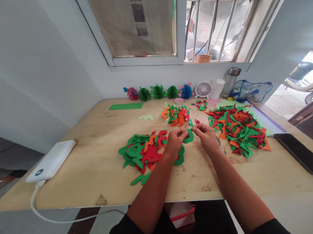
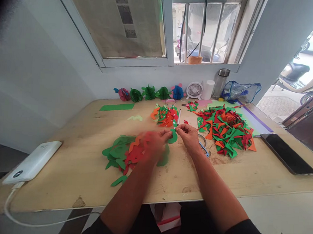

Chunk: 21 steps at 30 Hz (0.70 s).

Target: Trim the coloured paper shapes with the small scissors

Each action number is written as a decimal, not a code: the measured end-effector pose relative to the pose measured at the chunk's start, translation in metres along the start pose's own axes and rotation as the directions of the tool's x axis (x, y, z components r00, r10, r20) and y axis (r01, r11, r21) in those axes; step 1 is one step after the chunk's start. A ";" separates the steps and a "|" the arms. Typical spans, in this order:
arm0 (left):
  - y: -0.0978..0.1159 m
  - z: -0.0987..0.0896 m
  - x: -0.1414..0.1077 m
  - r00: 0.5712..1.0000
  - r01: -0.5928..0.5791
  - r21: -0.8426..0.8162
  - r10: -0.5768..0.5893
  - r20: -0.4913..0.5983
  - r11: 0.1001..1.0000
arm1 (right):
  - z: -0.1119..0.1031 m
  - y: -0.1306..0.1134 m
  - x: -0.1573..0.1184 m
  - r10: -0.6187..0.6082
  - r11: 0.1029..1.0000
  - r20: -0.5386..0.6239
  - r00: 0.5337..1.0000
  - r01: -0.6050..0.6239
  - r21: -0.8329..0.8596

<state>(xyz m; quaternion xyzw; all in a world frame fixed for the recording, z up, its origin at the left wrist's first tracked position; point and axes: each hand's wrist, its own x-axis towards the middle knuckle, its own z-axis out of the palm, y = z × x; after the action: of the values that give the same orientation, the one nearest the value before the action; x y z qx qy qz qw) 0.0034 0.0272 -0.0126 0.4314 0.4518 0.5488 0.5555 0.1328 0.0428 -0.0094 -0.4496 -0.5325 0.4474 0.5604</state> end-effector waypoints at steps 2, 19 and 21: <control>0.001 0.000 -0.001 1.000 0.014 -0.011 -0.014 0.011 1.000 | 0.001 -0.001 -0.001 0.007 1.000 -0.012 1.000 -0.006 0.016; 0.002 -0.002 0.001 1.000 0.031 0.047 -0.031 0.001 0.998 | -0.001 0.002 0.000 -0.106 0.971 0.014 0.994 0.106 -0.216; 0.004 -0.002 0.002 0.999 0.046 0.051 -0.046 -0.009 0.998 | -0.001 0.001 0.000 -0.154 0.946 0.024 0.988 0.154 -0.286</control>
<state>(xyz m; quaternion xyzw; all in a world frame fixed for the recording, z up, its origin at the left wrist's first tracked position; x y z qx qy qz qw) 0.0009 0.0292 -0.0094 0.4330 0.4775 0.5258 0.5550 0.1338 0.0427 -0.0108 -0.4830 -0.6254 0.3208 0.5222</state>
